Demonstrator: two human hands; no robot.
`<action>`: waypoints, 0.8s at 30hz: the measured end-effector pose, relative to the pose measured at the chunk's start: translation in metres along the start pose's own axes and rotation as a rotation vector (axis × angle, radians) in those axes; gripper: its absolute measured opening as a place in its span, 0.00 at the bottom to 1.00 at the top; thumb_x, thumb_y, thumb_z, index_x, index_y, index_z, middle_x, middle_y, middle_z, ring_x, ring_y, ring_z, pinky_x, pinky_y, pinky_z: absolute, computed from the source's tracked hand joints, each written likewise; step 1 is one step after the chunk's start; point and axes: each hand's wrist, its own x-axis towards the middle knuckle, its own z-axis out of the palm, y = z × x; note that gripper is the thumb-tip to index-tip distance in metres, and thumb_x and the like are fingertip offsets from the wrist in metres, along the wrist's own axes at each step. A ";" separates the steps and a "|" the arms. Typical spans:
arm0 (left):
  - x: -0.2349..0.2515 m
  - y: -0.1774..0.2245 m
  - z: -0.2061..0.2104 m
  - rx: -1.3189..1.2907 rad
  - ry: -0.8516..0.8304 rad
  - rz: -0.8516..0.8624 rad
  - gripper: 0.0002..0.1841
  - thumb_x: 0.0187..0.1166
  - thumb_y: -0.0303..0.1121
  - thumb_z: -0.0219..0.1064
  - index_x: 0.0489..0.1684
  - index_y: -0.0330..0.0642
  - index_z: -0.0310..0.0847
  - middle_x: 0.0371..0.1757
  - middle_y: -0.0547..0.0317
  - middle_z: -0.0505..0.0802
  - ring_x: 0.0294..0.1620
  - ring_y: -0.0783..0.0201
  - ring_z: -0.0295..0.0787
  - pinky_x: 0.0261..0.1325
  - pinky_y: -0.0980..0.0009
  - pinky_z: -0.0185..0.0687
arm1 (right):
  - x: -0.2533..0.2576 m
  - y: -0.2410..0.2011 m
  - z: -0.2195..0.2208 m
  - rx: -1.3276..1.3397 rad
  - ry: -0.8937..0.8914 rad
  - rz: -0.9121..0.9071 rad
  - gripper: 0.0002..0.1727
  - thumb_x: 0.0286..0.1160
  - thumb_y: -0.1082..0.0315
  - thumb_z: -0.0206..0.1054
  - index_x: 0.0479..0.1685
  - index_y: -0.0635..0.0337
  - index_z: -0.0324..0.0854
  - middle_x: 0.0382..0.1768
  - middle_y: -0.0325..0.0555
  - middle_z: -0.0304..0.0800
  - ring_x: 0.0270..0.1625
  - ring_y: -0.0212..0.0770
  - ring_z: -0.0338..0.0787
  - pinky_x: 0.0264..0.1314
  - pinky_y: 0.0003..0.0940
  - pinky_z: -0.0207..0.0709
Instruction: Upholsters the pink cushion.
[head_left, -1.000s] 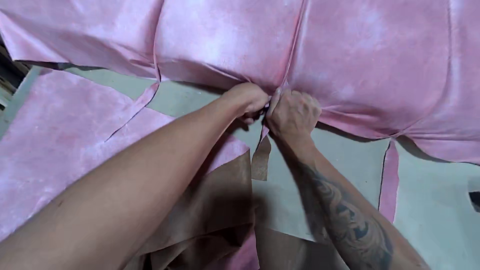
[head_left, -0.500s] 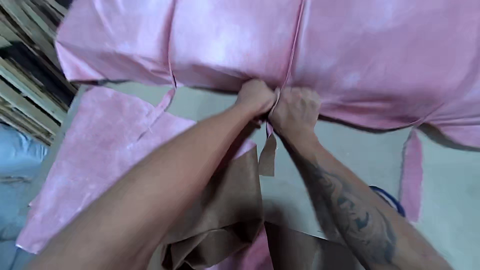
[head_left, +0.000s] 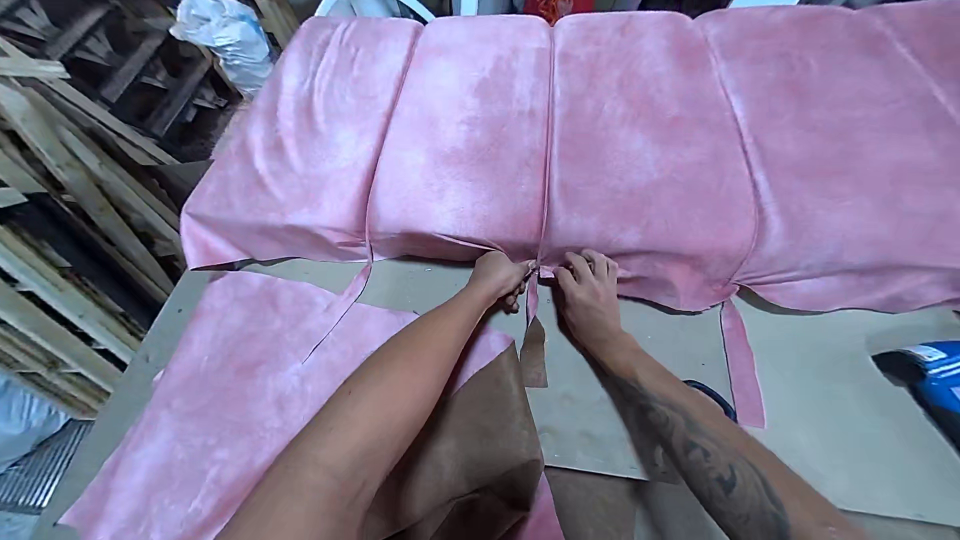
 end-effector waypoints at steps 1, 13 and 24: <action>0.001 -0.001 -0.001 -0.029 -0.029 -0.004 0.27 0.83 0.57 0.64 0.29 0.39 0.84 0.19 0.60 0.87 0.13 0.66 0.83 0.21 0.65 0.85 | 0.000 -0.003 0.002 -0.015 0.012 0.008 0.09 0.83 0.68 0.61 0.45 0.58 0.89 0.55 0.53 0.92 0.68 0.59 0.84 0.74 0.60 0.70; 0.000 -0.003 0.002 0.090 0.023 0.052 0.27 0.81 0.57 0.65 0.33 0.36 0.87 0.25 0.51 0.89 0.20 0.57 0.86 0.29 0.54 0.87 | 0.034 -0.038 0.016 -0.017 -0.237 0.347 0.11 0.68 0.61 0.67 0.30 0.61 0.84 0.37 0.53 0.90 0.52 0.56 0.90 0.59 0.57 0.79; -0.003 0.022 0.032 -0.306 0.050 -0.117 0.23 0.79 0.56 0.67 0.36 0.40 0.85 0.23 0.60 0.86 0.20 0.65 0.81 0.28 0.64 0.83 | 0.020 -0.021 0.001 0.290 -0.177 0.297 0.04 0.60 0.72 0.73 0.33 0.60 0.89 0.38 0.50 0.92 0.51 0.54 0.90 0.59 0.55 0.81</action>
